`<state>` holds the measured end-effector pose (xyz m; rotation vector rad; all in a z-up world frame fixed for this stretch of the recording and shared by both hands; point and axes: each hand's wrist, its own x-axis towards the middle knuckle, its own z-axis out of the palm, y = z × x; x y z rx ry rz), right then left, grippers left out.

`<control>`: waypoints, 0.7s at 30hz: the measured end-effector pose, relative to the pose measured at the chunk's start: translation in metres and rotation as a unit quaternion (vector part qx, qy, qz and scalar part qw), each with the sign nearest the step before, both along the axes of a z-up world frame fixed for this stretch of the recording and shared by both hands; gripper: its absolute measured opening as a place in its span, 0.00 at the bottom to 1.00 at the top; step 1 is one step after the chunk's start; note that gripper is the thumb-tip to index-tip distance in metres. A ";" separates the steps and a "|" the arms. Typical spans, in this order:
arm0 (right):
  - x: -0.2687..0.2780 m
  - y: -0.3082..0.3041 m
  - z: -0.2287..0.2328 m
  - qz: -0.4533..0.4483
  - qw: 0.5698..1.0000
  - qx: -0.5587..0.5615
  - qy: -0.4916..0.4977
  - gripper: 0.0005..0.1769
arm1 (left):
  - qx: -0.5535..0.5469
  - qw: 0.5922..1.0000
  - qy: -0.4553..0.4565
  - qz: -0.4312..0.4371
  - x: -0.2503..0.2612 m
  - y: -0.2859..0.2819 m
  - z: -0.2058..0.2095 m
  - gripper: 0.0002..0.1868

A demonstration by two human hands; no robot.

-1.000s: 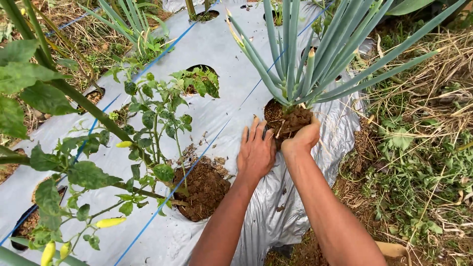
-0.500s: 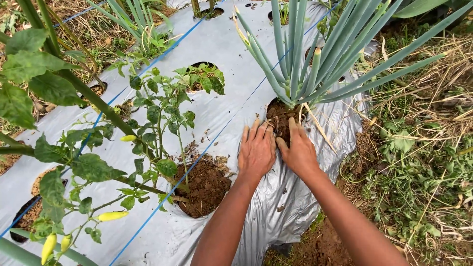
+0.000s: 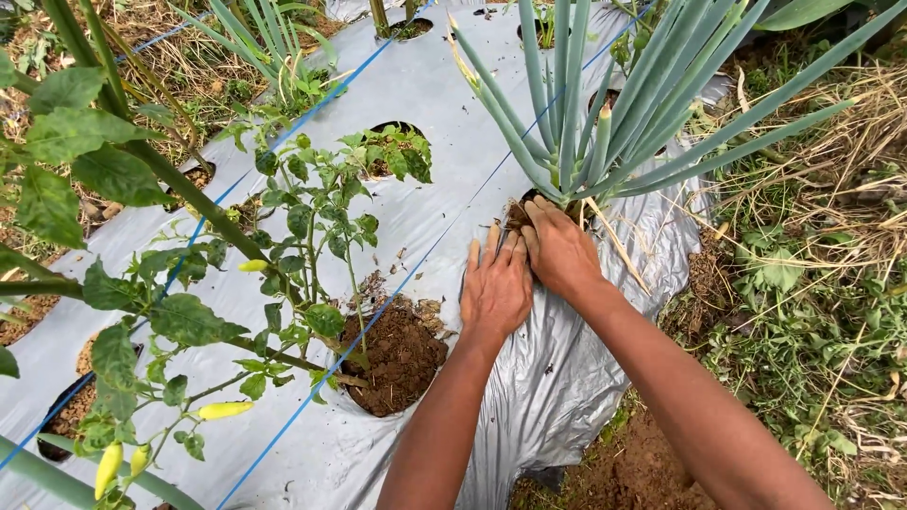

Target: Using a hand hoe to dig soil and then packing soil around the base of plants in a garden bed.

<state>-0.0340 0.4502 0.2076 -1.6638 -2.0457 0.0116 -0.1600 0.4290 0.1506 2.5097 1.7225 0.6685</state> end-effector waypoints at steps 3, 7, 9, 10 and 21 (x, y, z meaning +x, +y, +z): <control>-0.004 -0.033 0.019 0.051 0.995 -0.081 0.022 0.27 | 0.039 0.999 -0.030 -0.001 0.000 -0.002 0.000 0.26; 0.010 -0.028 -0.021 0.142 0.986 -0.079 0.042 0.31 | 0.084 0.993 -0.073 0.024 -0.006 0.000 -0.015 0.21; 0.020 -0.009 -0.034 0.122 0.982 -0.136 -0.051 0.38 | 0.084 0.994 -0.070 0.022 -0.006 0.000 -0.016 0.22; 0.021 0.001 -0.038 0.122 0.982 -0.136 -0.052 0.38 | 0.084 0.994 -0.070 0.022 -0.005 0.000 -0.012 0.22; 0.011 -0.031 -0.021 0.050 0.993 -0.096 0.040 0.30 | 0.125 0.988 -0.086 0.022 -0.003 0.001 -0.011 0.22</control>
